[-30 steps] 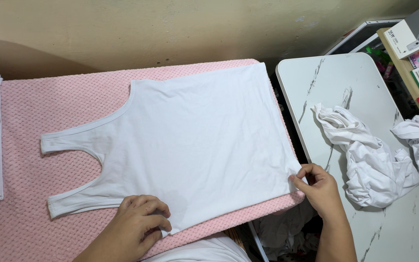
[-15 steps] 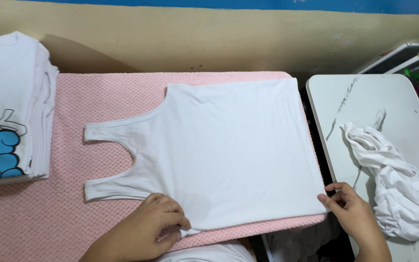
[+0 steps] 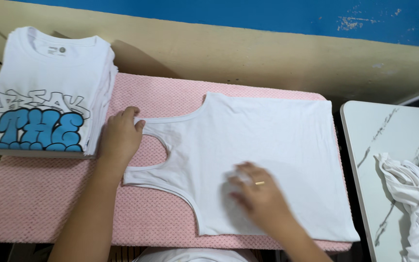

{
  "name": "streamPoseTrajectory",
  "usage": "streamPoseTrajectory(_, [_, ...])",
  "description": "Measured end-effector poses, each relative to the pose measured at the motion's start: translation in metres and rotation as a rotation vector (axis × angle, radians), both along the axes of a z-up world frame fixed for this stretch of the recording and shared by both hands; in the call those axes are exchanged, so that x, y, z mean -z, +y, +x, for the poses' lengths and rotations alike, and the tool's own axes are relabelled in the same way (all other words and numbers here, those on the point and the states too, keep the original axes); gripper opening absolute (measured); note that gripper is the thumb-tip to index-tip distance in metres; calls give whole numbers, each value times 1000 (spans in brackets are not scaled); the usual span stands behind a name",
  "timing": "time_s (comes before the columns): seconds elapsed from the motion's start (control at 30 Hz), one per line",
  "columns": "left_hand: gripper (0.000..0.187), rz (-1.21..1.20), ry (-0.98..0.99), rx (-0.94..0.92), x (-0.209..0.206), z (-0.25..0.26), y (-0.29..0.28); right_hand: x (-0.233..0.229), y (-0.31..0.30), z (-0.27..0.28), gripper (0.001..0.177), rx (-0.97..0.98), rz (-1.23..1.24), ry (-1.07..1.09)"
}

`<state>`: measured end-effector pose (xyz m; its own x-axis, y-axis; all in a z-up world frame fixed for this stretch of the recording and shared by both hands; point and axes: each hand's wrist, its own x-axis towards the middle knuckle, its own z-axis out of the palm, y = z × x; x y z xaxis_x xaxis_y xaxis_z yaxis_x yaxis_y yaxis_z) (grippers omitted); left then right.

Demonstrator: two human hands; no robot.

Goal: The person folds white t-shirts and tank tops one by one on a pink mat. They smooth each garment, fold the sides and bottom, and stack the folded items on the left side of the mat.

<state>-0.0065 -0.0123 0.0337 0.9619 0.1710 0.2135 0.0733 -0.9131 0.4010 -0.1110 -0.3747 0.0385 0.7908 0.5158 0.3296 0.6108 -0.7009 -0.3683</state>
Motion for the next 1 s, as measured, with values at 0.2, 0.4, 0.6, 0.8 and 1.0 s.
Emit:
streamPoseTrajectory(0.2, [33,-156,-127,-22,-1,10,12,5,124,-1,63,-529,-153,-21])
streamPoseTrajectory(0.4, [24,-230,-78,10,9,16,20,9,176,-4,62,-486,-363,12])
streamPoseTrajectory(0.6, [21,-273,-88,50,27,21,29,9,197,-5,88,-427,-275,91])
streamPoseTrajectory(0.8, [18,-240,-62,46,18,19,25,11,183,-5,72,-682,-135,116])
streamPoseTrajectory(1.0, [20,67,-255,131,-3,6,-9,12,127,37,55,-203,35,189])
